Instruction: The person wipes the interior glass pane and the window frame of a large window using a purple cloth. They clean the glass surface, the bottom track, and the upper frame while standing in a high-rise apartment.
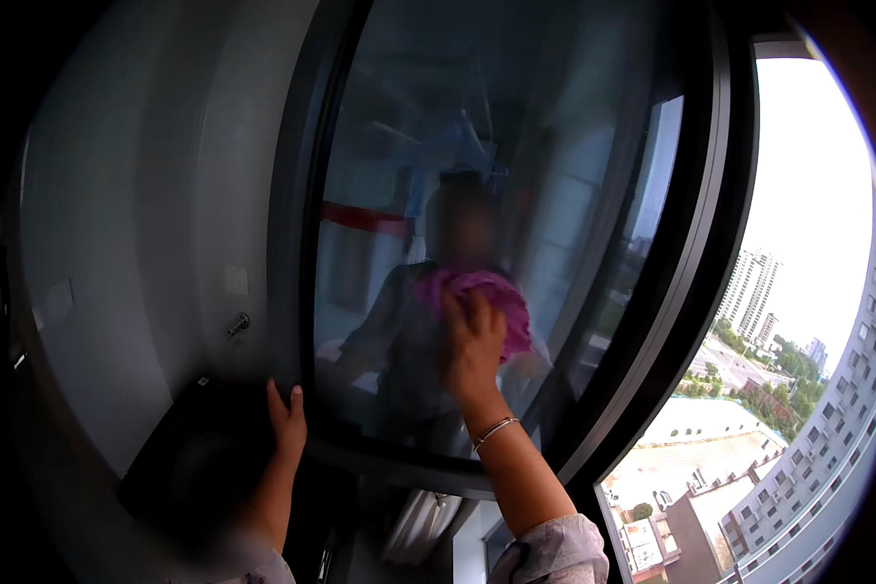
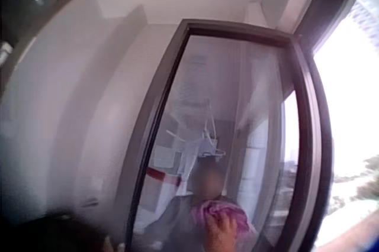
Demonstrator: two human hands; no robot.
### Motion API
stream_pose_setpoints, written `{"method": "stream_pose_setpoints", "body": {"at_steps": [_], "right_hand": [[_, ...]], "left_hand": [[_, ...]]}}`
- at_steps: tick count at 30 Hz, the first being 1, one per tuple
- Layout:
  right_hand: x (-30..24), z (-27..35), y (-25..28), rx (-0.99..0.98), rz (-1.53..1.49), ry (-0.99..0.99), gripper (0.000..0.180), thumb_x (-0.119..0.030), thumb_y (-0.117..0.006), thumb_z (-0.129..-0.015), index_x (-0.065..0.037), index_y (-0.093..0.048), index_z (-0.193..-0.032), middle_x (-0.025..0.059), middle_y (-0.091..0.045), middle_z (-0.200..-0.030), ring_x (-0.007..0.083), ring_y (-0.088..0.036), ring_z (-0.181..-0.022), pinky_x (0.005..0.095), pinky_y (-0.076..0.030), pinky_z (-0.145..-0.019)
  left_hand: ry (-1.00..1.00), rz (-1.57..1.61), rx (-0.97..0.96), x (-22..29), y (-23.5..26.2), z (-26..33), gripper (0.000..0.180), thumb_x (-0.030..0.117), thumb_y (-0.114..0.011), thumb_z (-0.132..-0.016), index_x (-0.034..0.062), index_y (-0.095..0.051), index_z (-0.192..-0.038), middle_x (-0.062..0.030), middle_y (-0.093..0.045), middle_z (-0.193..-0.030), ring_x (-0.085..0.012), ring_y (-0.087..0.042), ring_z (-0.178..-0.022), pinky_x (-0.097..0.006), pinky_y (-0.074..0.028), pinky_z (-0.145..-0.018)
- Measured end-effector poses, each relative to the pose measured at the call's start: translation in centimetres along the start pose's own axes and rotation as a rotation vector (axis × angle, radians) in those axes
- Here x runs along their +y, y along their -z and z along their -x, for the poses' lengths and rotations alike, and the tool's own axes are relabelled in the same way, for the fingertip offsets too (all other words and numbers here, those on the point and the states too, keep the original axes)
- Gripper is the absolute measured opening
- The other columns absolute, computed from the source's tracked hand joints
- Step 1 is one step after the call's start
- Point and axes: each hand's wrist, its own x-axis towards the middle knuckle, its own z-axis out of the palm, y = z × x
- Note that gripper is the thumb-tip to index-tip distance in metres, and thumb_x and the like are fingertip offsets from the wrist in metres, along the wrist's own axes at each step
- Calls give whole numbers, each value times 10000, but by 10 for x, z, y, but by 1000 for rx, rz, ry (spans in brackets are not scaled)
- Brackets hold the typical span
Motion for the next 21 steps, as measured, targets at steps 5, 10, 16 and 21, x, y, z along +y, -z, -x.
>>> {"method": "stream_pose_setpoints", "body": {"at_steps": [5, 10, 16, 21], "right_hand": [[-10, -93, -21, 151, -106, 287, 477, -37, -596, -801, -101, -624, -1272, 177, -545, -1303, 381, -517, -1160, 472, -397, -999], [-20, -202, -38, 295, 25, 321, 484, 22, -531, -778, -97, -643, -1233, 179, -576, -1305, 375, -508, -1218, 469, -394, -1014], [-62, -59, -94, -5, -440, 430, 416, -35, -535, -813, -51, -649, -1214, 166, -547, -1362, 347, -497, -1281, 446, -407, -1057], [-67, 30, -67, -486, -273, 388, 492, -27, -555, -802, -103, -619, -1284, 126, -568, -1358, 291, -600, -1166, 399, -488, -944]], "left_hand": [[-245, -41, 12, -6, 12, -9, 630, 293, -594, -972, -79, -360, -1423, -283, -457, -1381, -420, -461, -1270, -451, -367, -1058], [-309, -82, 6, 3, 3, -4, 591, 240, -625, -950, -76, -397, -1395, -276, -497, -1332, -411, -496, -1228, -445, -393, -1031], [-268, -41, -68, -1, 7, -12, 530, 200, -646, -926, -52, -454, -1351, -266, -562, -1228, -417, -549, -1137, -431, -429, -983], [-222, 34, -203, -4, 28, -41, 428, 203, -628, -944, -20, -520, -1292, -199, -630, -1132, -319, -608, -1058, -381, -461, -931]]}}
